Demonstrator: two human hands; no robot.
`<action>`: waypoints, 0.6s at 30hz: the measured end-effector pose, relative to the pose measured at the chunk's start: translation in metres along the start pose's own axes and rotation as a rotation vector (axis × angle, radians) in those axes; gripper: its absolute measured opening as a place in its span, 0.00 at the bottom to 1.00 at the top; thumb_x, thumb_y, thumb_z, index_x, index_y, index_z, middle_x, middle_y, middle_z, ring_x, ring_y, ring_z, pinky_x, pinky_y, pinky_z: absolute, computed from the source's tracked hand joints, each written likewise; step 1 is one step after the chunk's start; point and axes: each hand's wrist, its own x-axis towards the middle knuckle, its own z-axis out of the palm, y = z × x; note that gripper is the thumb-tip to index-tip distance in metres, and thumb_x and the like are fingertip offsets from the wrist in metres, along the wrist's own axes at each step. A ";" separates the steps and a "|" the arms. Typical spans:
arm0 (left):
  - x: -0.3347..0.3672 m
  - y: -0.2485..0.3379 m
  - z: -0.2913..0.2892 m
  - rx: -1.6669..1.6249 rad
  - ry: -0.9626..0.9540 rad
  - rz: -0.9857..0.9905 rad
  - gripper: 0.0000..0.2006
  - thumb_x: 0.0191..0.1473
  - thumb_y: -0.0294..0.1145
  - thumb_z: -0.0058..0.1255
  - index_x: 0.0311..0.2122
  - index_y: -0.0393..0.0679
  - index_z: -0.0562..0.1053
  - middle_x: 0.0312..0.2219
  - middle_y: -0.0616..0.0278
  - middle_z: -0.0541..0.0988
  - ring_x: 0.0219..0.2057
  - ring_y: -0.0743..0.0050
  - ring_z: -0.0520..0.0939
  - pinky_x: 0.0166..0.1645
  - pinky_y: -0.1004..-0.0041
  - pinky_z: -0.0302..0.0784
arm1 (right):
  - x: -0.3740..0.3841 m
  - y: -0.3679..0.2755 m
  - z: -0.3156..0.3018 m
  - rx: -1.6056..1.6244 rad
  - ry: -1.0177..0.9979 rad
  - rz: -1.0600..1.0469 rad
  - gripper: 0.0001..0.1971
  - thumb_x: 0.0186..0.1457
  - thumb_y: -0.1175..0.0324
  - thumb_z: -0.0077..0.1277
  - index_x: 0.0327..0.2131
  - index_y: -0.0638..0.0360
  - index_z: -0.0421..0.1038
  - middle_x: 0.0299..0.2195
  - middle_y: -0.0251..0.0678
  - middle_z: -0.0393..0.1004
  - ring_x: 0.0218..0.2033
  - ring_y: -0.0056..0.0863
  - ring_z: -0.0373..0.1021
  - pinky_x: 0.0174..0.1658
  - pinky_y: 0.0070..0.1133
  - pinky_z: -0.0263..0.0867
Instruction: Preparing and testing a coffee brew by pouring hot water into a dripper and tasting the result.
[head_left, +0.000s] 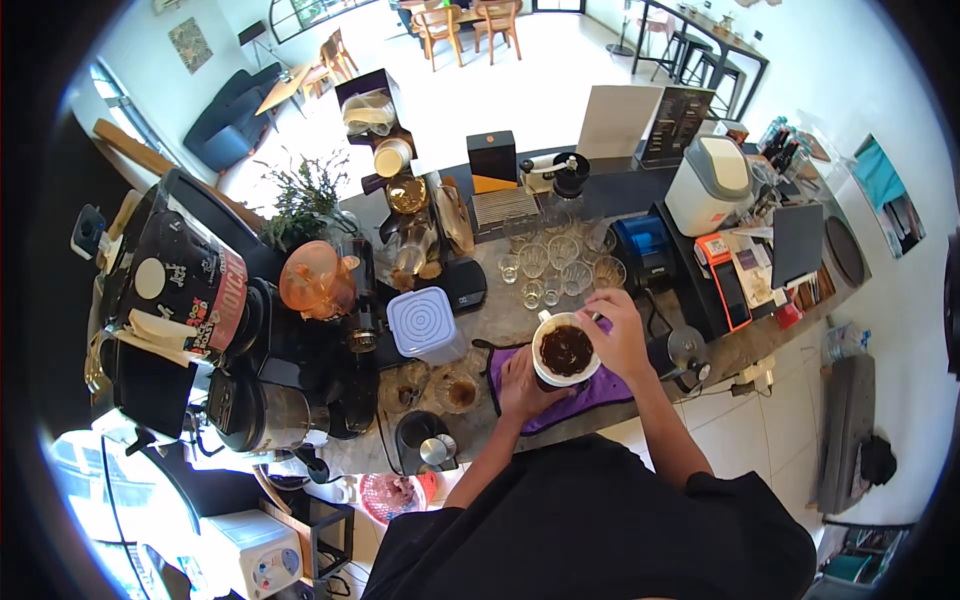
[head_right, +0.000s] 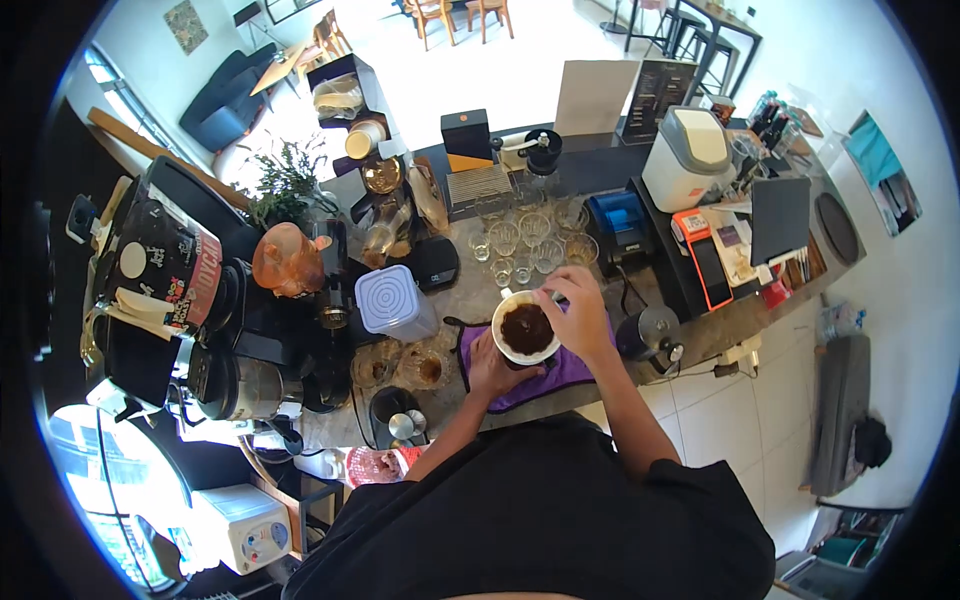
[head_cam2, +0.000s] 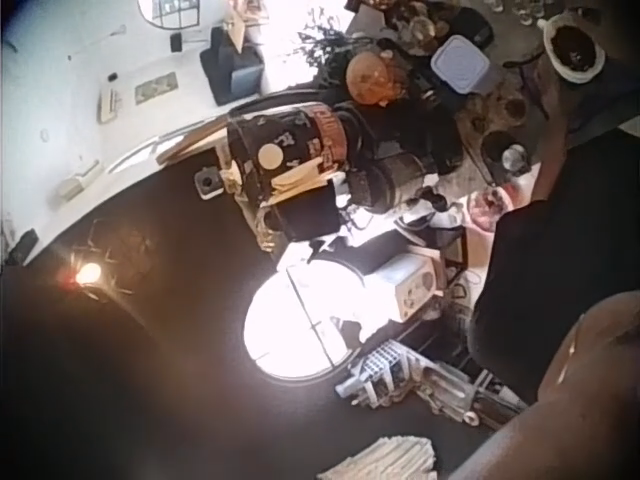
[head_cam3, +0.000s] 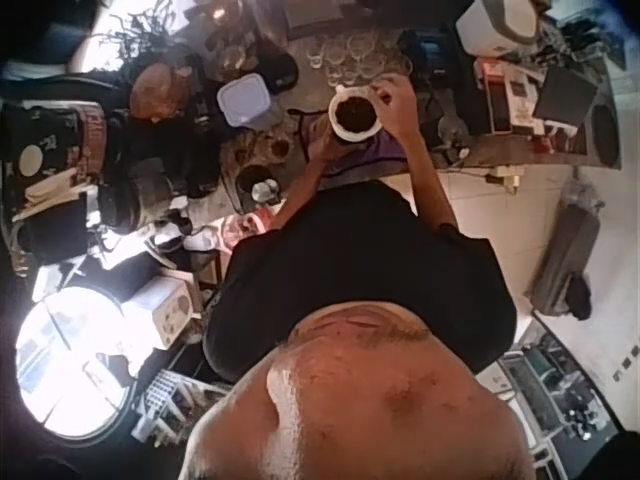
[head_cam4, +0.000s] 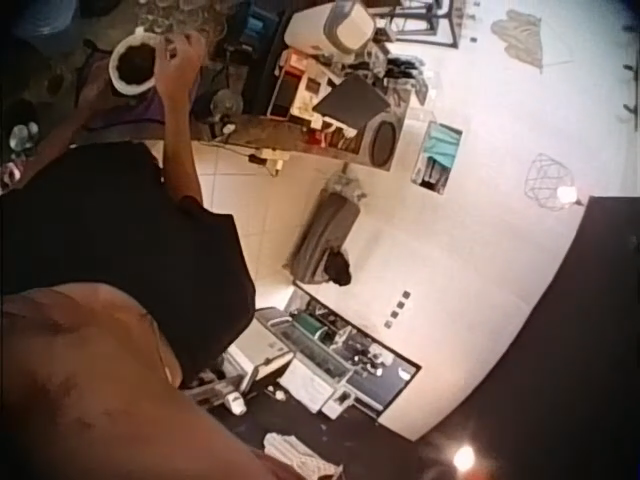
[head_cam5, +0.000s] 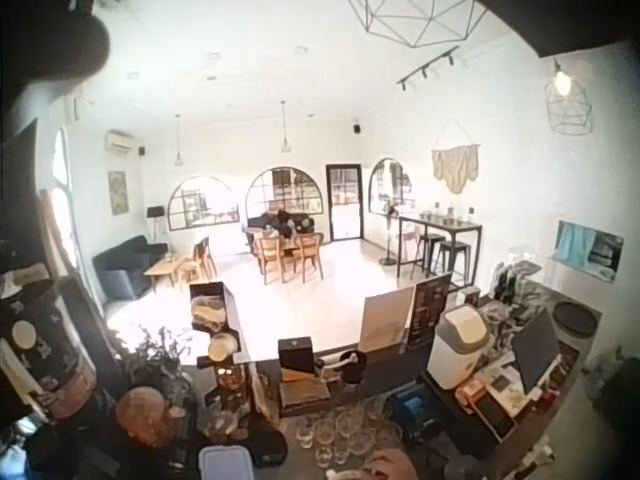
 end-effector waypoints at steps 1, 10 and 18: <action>0.000 0.000 -0.002 0.018 -0.031 0.000 0.53 0.29 0.60 0.72 0.60 0.44 0.63 0.53 0.57 0.71 0.58 0.58 0.69 0.60 0.58 0.60 | -0.004 0.001 -0.001 0.045 0.000 0.081 0.07 0.48 0.70 0.61 0.30 0.61 0.77 0.35 0.40 0.75 0.42 0.40 0.70 0.47 0.29 0.65; -0.004 0.016 -0.004 -0.073 0.030 -0.044 0.51 0.31 0.57 0.72 0.60 0.41 0.63 0.53 0.52 0.71 0.56 0.51 0.71 0.58 0.52 0.64 | -0.029 0.008 -0.011 0.454 0.021 0.256 0.21 0.53 0.76 0.56 0.52 0.63 0.70 0.36 0.38 0.75 0.39 0.25 0.73 0.46 0.20 0.67; -0.045 0.027 0.038 0.314 0.190 -0.323 0.57 0.36 0.70 0.62 0.63 0.34 0.59 0.64 0.42 0.59 0.66 0.52 0.59 0.69 0.51 0.48 | -0.021 0.044 -0.009 0.435 -0.159 0.258 0.06 0.53 0.74 0.57 0.32 0.68 0.74 0.30 0.41 0.75 0.32 0.29 0.73 0.39 0.22 0.67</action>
